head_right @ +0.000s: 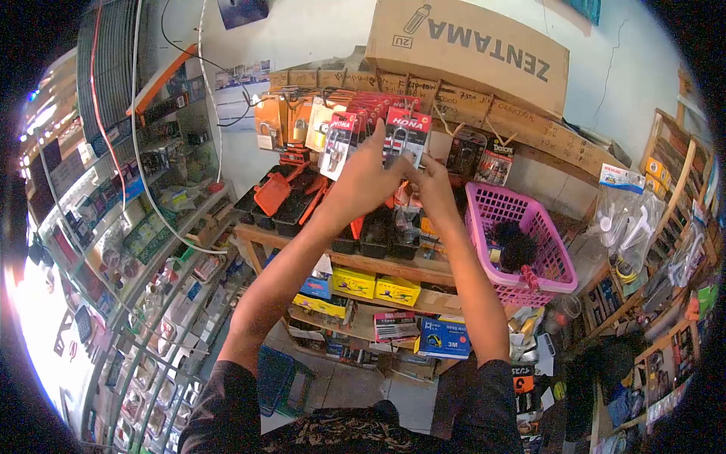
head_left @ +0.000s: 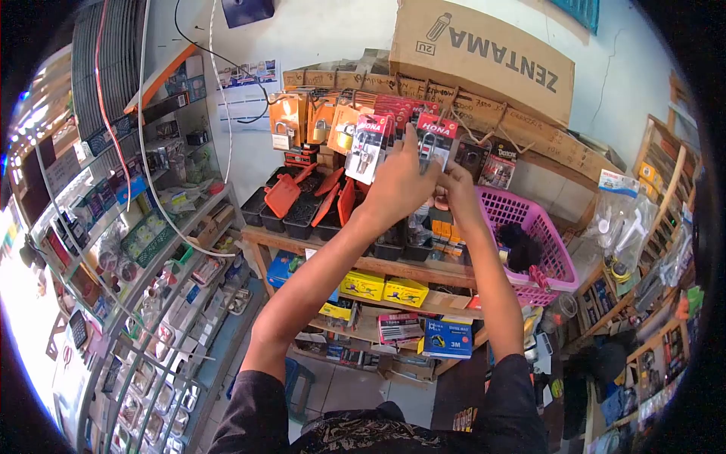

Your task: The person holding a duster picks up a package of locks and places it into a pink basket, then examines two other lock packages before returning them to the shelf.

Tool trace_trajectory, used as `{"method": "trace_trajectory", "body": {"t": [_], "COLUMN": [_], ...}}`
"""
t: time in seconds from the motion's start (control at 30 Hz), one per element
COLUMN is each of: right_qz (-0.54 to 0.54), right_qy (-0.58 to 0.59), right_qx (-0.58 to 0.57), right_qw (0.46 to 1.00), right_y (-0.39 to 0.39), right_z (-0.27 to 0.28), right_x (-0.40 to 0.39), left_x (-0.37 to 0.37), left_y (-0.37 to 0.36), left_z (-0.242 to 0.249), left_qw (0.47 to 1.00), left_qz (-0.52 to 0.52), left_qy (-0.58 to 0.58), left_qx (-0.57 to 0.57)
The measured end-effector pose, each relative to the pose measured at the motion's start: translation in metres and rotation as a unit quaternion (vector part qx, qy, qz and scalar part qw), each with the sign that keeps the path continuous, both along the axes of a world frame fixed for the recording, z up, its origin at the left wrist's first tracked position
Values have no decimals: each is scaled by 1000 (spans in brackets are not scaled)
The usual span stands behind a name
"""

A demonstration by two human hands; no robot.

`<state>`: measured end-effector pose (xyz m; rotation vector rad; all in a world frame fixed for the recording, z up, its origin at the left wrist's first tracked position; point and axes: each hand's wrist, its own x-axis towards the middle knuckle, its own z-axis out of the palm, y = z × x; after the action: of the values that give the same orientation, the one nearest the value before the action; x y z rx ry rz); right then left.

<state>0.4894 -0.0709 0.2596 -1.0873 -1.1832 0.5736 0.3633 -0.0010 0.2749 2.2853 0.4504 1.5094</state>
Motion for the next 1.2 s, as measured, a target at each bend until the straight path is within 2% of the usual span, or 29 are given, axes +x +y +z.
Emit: {"method": "trace_trajectory", "body": {"t": [0.03,0.07,0.2,0.3,0.4,0.47,0.5,0.57,0.67,1.0,1.1,1.2], "right_qz": [2,-6,20,-2,35,20,21,-19,19,41,14,39], "right_qy": [-23,-29,-9,-35,-43,-39,-39,37,67,97,86,60], "right_qx": [1,22,34,55,106,112,113,56,39,49,46,48], "right_qw": [1000,999,999,998,993,993,993,998,997,993,995,996], "right_y": [4,7,20,28,28,17,7,-13,-16,10,17,19], "right_z": [-3,-4,-9,-14,-21,-21,-15,-1,4,-1,-8,-9], "right_x": [4,4,17,22,23,15,3,-19,-16,-3,4,7], "left_x": [0,-6,0,-2,-5,-4,-5,-6,-2,8,10,9], "left_y": [-2,-11,-7,-13,-21,-19,-19,-20,-18,-14,-13,-8], "left_z": [-2,6,4,8,14,12,12,12,13,21,23,24], "left_qw": [999,997,997,998,997,996,996,993,994,990,988,987], "left_qz": [42,31,45,44,44,65,66,76,72,93,98,108], "left_qy": [22,63,55,42,64,50,51,76,73,104,120,116], "left_qx": [21,-30,-11,15,-25,20,21,53,44,25,12,22]}}
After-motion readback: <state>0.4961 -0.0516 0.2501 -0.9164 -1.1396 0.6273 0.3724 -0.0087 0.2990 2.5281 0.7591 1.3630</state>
